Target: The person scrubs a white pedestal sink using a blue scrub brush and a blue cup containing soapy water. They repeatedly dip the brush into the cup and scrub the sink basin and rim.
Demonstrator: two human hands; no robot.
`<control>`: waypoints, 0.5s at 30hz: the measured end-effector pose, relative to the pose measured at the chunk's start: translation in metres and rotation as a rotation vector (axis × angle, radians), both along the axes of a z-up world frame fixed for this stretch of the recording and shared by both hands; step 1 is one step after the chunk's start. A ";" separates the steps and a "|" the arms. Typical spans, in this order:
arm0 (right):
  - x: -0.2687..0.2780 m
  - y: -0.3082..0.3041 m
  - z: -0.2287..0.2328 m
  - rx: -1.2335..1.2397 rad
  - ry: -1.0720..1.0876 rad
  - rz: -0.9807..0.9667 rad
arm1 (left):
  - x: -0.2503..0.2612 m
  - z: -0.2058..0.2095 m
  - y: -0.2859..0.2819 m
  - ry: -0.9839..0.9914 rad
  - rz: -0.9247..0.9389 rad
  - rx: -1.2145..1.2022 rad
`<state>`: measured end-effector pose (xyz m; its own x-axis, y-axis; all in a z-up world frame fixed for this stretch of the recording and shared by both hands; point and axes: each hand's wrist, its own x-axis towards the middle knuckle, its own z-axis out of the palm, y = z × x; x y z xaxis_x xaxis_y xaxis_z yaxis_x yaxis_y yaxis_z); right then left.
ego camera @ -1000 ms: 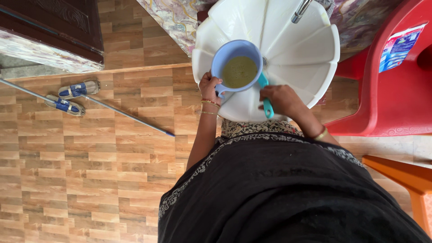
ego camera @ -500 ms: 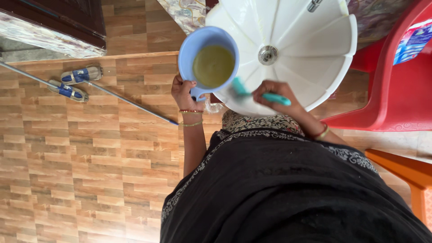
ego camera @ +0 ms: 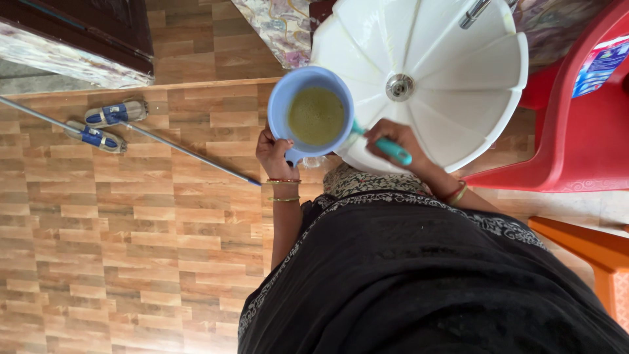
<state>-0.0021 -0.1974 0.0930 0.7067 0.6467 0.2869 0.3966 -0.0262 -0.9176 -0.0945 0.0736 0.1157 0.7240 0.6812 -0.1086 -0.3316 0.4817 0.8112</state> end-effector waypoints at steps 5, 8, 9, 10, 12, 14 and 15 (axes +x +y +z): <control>0.027 0.007 -0.015 -0.457 -0.101 -0.352 | -0.003 -0.007 0.007 -0.013 -0.041 -0.012; 0.022 0.027 -0.015 -0.054 -0.133 -0.156 | -0.003 -0.018 0.013 -0.022 -0.022 -0.056; 0.019 0.031 -0.016 0.134 -0.150 -0.052 | -0.004 -0.022 0.014 -0.020 -0.017 -0.074; 0.024 0.031 -0.017 -0.027 -0.173 -0.109 | -0.004 -0.024 0.016 -0.033 -0.023 -0.064; 0.039 0.027 -0.019 -0.347 -0.217 -0.217 | -0.005 -0.026 0.016 -0.059 -0.034 -0.041; 0.047 0.019 -0.020 -0.557 -0.291 -0.299 | -0.006 -0.026 0.016 -0.055 -0.057 -0.061; 0.049 0.019 -0.021 -0.662 -0.326 -0.340 | -0.007 -0.025 0.016 -0.052 -0.069 -0.071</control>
